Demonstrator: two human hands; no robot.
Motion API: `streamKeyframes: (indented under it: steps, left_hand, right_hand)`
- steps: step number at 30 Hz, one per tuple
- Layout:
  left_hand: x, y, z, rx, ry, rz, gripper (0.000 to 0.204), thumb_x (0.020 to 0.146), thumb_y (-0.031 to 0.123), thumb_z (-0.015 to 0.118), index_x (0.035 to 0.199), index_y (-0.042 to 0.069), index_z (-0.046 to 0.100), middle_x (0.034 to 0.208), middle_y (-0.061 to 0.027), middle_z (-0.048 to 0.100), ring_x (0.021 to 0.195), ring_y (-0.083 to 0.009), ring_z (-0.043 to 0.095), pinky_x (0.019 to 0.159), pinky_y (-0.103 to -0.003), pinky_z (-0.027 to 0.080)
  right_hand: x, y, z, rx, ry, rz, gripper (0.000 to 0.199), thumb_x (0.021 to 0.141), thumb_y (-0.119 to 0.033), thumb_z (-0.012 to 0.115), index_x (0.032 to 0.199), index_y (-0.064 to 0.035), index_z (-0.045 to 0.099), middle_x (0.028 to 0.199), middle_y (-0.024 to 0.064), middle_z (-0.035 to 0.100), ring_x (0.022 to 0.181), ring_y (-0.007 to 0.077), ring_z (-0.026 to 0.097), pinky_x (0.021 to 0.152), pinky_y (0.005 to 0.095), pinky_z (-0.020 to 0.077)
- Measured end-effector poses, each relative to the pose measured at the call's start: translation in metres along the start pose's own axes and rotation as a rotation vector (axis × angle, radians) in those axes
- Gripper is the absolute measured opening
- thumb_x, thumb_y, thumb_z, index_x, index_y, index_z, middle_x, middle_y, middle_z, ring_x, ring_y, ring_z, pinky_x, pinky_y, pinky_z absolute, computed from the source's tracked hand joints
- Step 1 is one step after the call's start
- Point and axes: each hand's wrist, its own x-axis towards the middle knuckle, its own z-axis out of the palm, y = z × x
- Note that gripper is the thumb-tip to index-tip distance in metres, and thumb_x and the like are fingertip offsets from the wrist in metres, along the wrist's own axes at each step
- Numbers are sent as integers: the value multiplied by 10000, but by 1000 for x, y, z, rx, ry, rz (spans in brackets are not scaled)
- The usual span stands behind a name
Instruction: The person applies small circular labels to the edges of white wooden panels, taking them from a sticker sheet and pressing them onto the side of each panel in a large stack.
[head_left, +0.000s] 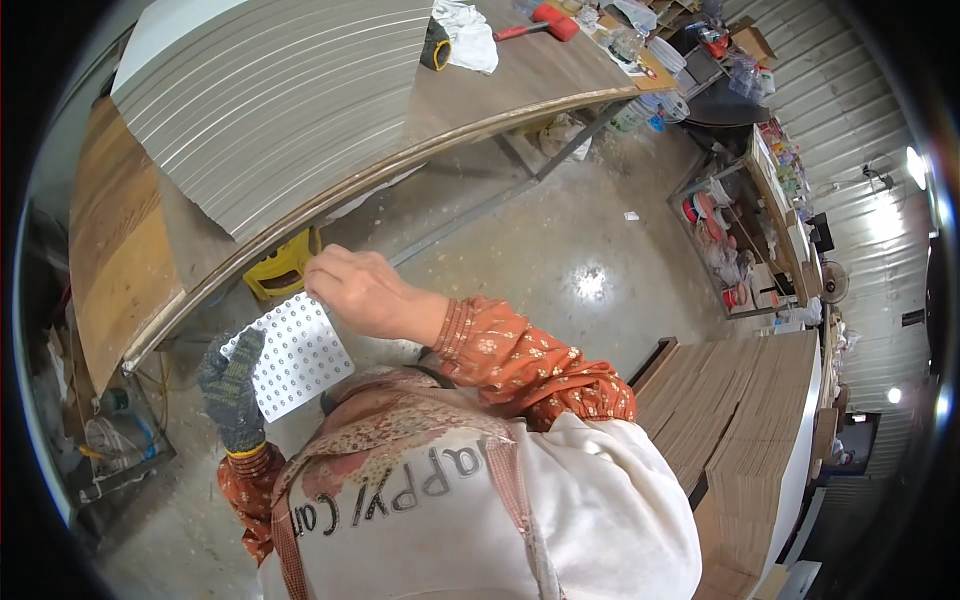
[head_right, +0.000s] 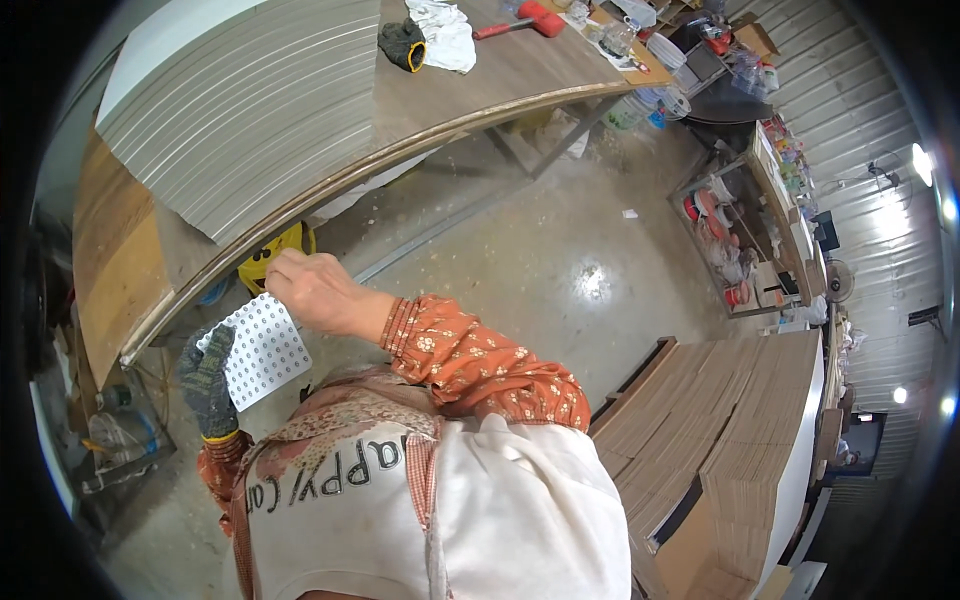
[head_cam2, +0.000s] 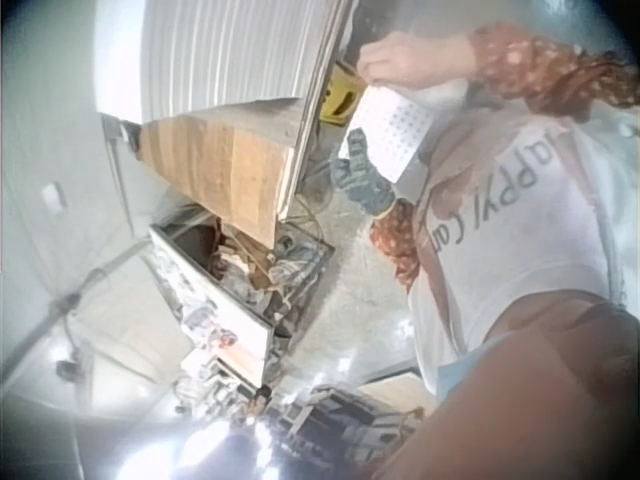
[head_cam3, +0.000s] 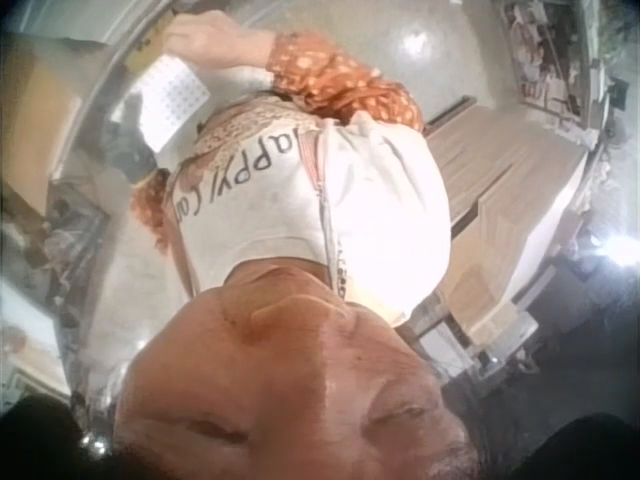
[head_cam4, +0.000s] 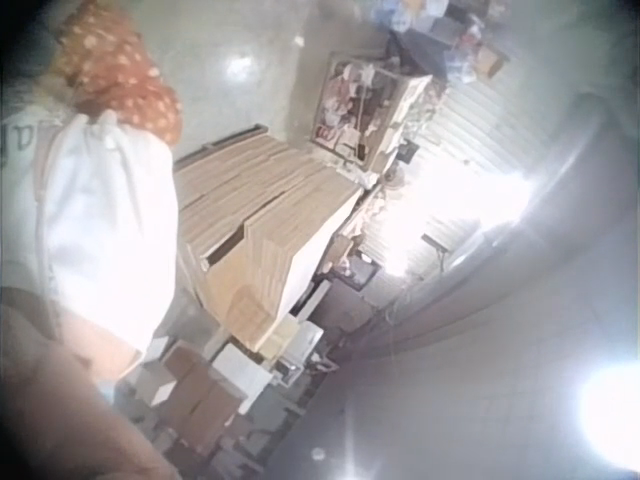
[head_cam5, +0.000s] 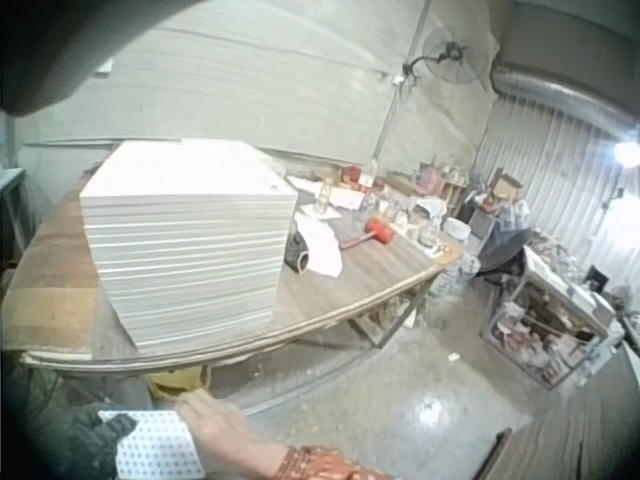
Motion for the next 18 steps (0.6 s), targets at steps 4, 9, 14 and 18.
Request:
streamKeyframes:
  steps: [4,9,14,18]
  left_hand:
    - [0,-14,1,15,-9,71,147,820,-18,590,965,-39,603,932,-80,624,840,-142,595,756,-267,500]
    - [-5,-19,3,455,55,270,125,848,10,569,949,-31,630,922,-50,629,826,-129,586,727,-260,475]
    - [-20,-20,27,-35,287,-92,158,856,47,582,993,-12,634,902,-45,638,787,-111,584,714,-235,465]
    - [-50,-26,78,-211,425,-140,185,827,93,640,985,-3,644,887,-38,646,761,-105,586,705,-226,466]
  right_hand:
    - [-3,0,-4,116,35,80,83,732,-3,604,785,-26,545,844,87,572,775,266,567,606,346,483]
    - [-5,12,-8,223,42,152,88,710,-12,604,767,-24,538,807,91,561,749,281,567,594,356,482]
    - [0,52,-11,323,-28,73,91,732,-9,611,780,-31,538,840,110,572,760,304,574,617,346,490]
    - [0,72,-46,476,-126,232,75,773,-20,607,823,-39,555,848,99,582,734,230,596,606,315,494]
